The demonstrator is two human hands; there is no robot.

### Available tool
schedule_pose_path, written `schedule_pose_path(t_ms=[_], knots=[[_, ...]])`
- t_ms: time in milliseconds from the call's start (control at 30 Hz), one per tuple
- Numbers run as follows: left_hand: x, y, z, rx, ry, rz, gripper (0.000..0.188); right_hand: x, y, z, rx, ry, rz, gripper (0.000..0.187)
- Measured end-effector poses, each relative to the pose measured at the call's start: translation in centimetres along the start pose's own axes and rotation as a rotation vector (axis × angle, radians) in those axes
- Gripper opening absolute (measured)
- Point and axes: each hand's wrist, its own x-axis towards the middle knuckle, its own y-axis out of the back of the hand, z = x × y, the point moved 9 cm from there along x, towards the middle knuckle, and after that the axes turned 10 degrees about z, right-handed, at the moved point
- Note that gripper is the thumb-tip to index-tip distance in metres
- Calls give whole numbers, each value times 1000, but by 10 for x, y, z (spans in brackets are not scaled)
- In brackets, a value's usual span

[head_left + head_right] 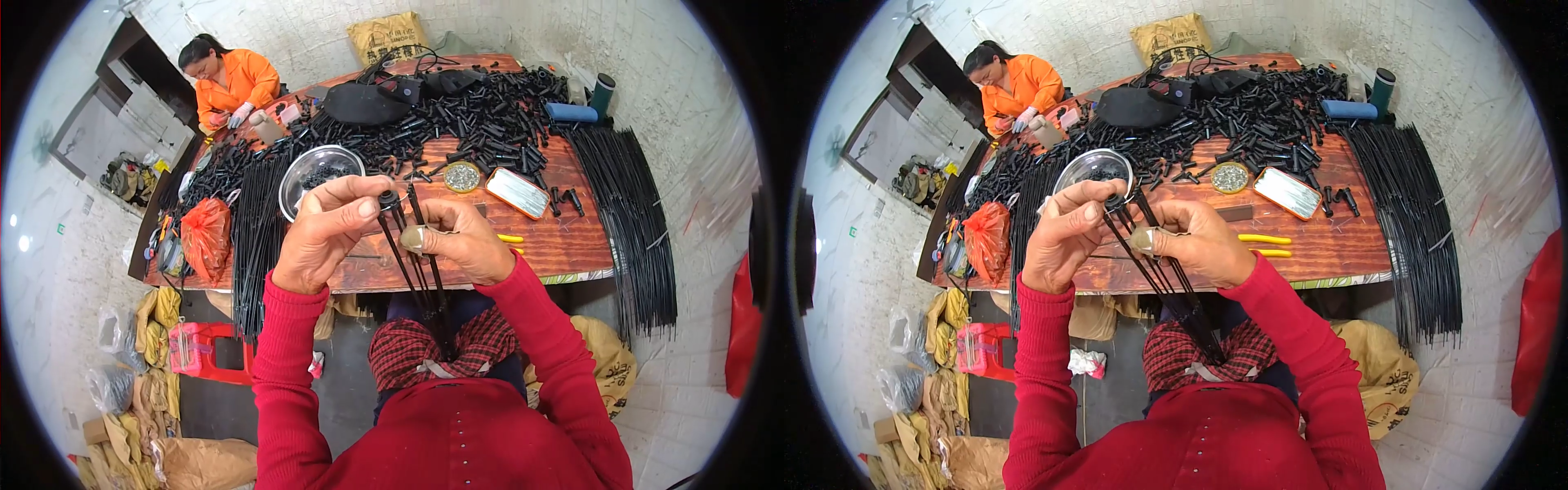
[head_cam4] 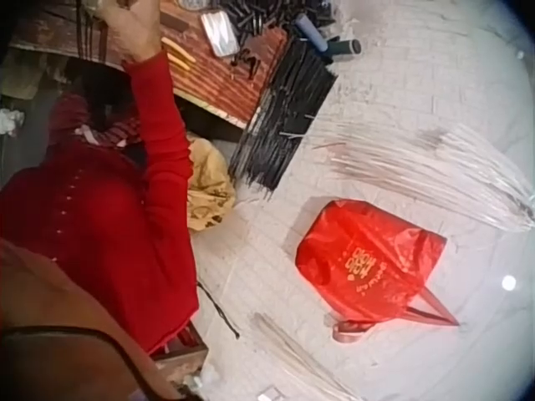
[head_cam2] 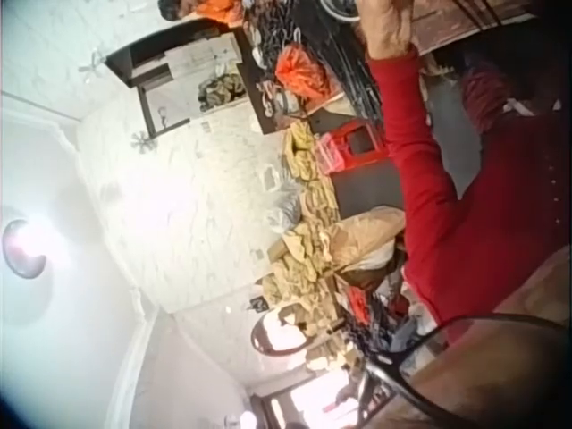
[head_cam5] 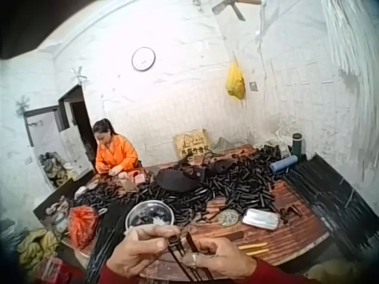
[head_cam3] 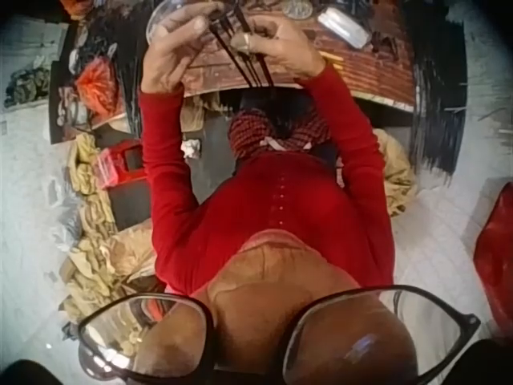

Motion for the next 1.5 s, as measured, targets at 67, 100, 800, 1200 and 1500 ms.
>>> schedule_pose_path(t_ms=[67, 100, 800, 1200, 1500], knots=[[0, 0, 1, 19, -18, -45, 29, 0, 0, -1, -24, 27, 3, 33], [0, 0, 1, 34, -17, -62, 30, -1, 0, -2, -26, 28, 3, 33], [1, -1, 6, 198, -147, 9, 34, -2, 5, -4, -70, 98, 46, 26], [12, -4, -4, 38, -197, -208, 30, -9, -2, -6, -59, 81, -20, 27], [1, -14, 7, 261, -308, -14, 33, -13, 11, -17, -130, 180, 115, 28]])
